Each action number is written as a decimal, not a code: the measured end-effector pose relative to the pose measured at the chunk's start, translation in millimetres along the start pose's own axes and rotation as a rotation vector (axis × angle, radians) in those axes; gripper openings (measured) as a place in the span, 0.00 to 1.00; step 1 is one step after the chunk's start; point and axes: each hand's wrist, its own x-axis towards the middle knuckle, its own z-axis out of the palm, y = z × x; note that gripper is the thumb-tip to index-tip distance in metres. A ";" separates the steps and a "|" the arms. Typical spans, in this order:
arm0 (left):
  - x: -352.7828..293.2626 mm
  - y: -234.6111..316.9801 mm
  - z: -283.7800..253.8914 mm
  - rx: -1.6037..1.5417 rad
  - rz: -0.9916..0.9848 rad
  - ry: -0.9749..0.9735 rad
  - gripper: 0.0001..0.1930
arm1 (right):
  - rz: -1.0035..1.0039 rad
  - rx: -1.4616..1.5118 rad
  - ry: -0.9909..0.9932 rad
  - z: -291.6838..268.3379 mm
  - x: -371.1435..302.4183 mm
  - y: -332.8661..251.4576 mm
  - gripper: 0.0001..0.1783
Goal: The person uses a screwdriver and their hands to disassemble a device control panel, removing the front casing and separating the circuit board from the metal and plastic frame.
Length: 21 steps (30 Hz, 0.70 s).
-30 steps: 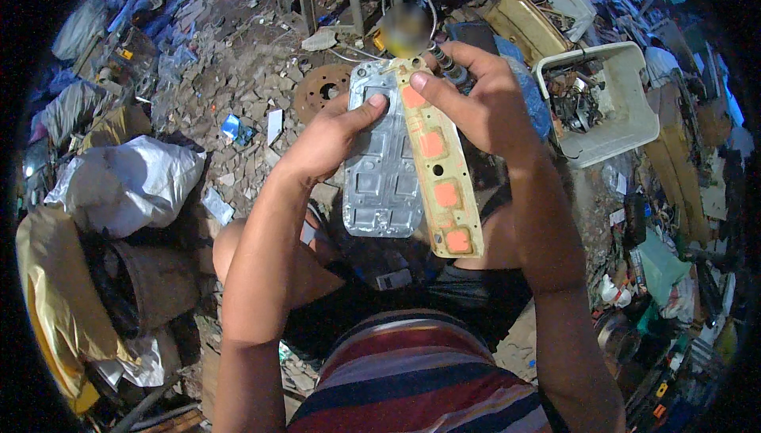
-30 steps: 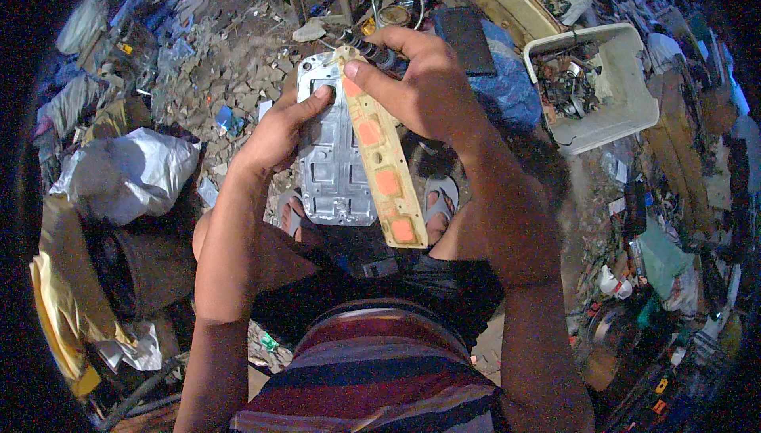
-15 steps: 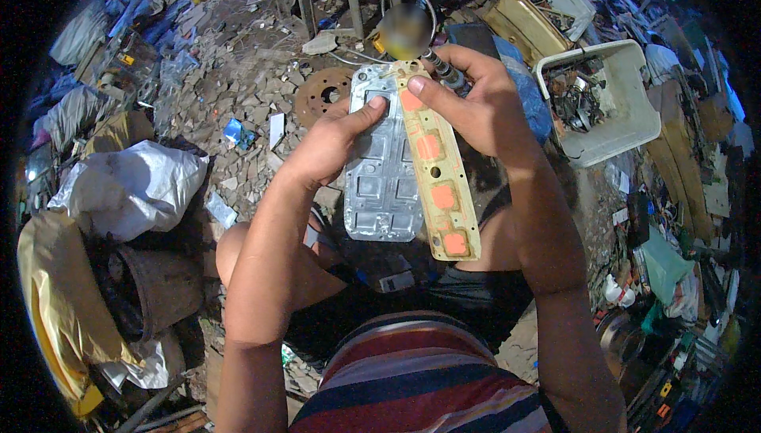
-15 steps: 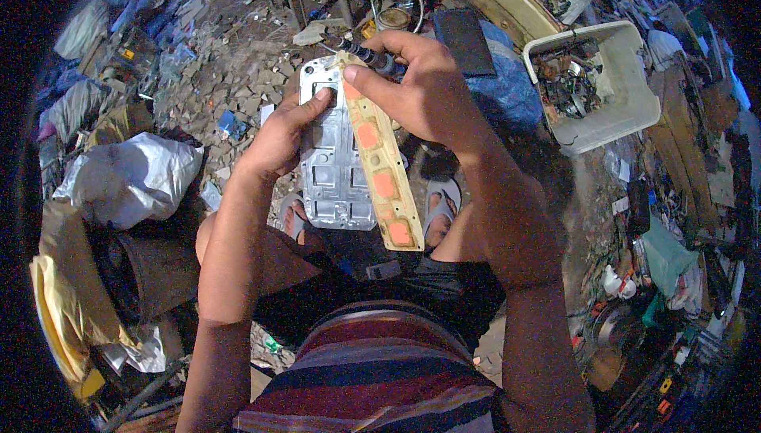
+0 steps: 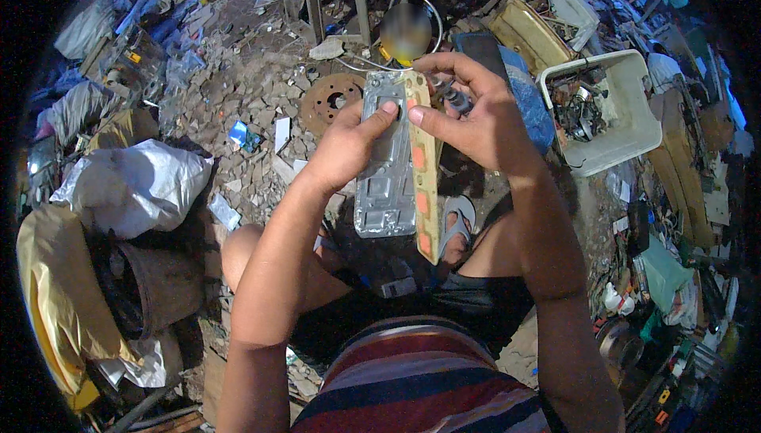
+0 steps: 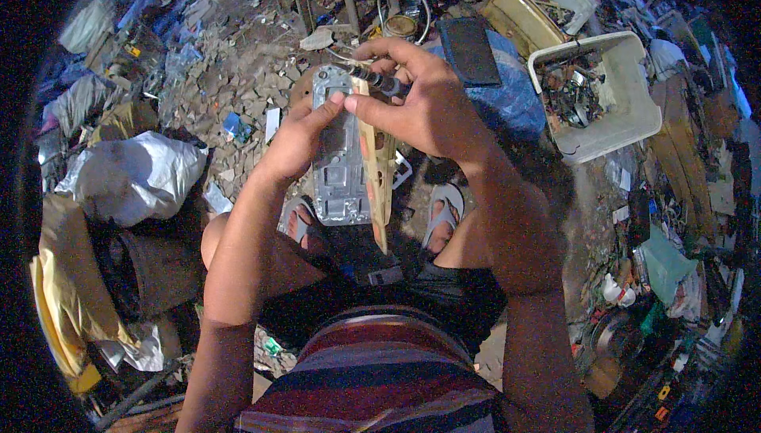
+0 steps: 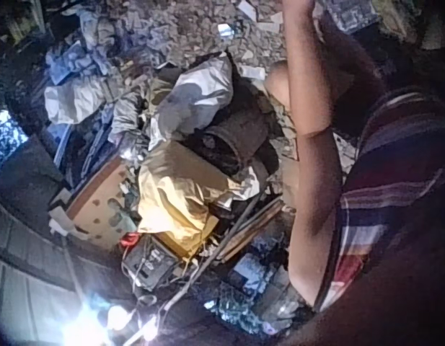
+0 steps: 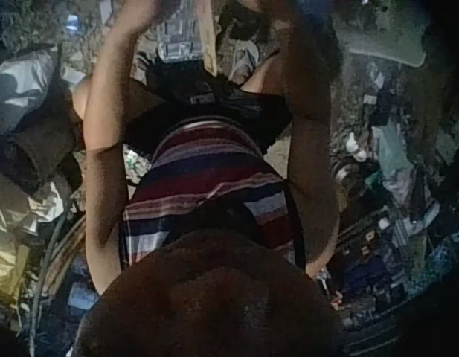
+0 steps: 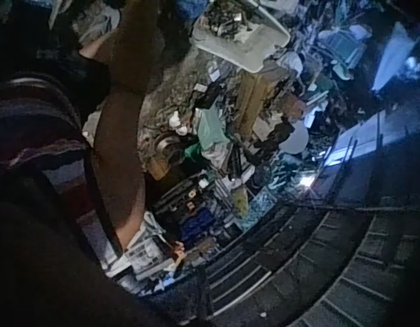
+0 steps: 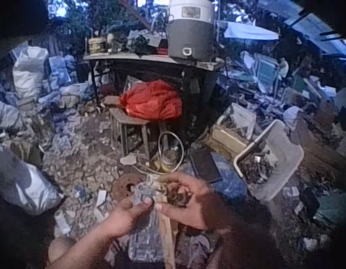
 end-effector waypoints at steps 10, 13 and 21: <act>-3.1 1.5 -0.1 -0.133 -0.014 0.069 0.15 | 0.191 0.126 0.197 -30.8 3.6 9.7 0.14; -3.2 1.6 2.1 -0.173 0.005 0.090 0.15 | 0.143 -0.046 0.171 -30.1 0.0 15.5 0.15; 1.4 2.8 -3.1 -0.147 0.061 0.083 0.15 | 0.169 -0.285 0.159 -10.3 -12.0 9.7 0.14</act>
